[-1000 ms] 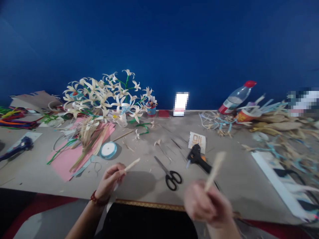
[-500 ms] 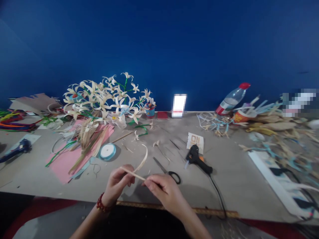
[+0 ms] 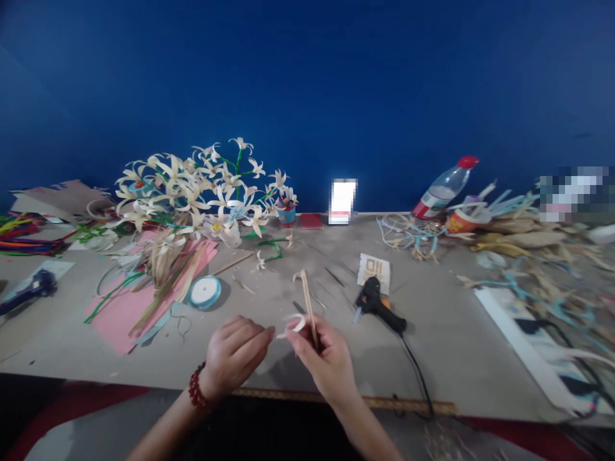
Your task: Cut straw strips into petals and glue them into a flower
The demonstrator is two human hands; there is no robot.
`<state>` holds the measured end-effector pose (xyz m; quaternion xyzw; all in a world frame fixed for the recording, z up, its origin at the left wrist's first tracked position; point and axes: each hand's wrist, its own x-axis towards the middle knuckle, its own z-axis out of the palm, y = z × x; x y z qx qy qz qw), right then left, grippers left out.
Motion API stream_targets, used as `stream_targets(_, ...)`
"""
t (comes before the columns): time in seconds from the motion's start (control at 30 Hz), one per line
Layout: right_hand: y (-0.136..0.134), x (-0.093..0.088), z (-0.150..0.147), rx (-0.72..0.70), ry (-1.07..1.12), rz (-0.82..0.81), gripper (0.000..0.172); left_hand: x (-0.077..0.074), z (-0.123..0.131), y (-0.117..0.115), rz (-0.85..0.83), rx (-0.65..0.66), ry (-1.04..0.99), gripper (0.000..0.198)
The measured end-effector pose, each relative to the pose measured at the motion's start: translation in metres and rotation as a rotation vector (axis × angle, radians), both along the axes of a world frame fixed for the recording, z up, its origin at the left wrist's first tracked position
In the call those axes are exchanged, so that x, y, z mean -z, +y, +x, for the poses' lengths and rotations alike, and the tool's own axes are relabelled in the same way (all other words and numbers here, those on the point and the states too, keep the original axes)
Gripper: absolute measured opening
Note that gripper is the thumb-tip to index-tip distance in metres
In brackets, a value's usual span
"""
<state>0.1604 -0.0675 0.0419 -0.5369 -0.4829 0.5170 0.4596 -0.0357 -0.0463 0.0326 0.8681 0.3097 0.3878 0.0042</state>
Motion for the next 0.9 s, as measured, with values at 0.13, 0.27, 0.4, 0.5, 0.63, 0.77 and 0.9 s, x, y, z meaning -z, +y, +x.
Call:
stream_targets(0.13,0.000,0.003,0.002,0.013,0.025,0.028,0.029,-0.001,0.002,-0.001,-0.034,0.019,-0.060,0.027)
stream_targets(0.27,-0.001,0.003,0.001,0.062,0.083,0.028,0.028,0.001,0.004,-0.003,-0.082,0.002,-0.097,0.027)
stream_targets(0.4,0.000,0.000,0.000,0.072,0.096,0.019,0.028,0.003,0.007,-0.006,-0.117,-0.048,-0.152,0.028)
stream_targets(0.5,0.001,-0.001,0.000,0.074,0.102,0.020,0.029,0.003,0.008,-0.007,-0.084,-0.053,-0.151,0.032)
stream_targets(0.63,0.001,0.002,0.000,0.034,0.105,-0.006,0.030,0.004,0.010,-0.006,-0.089,-0.019,-0.111,0.027)
stream_targets(0.77,0.001,0.006,0.002,-0.010,0.162,-0.038,0.034,0.002,0.014,-0.006,-0.212,-0.021,-0.258,0.022)
stream_targets(0.9,0.002,0.008,0.002,-0.022,0.252,-0.068,0.036,-0.006,0.019,-0.007,-0.547,0.000,-0.448,0.008)
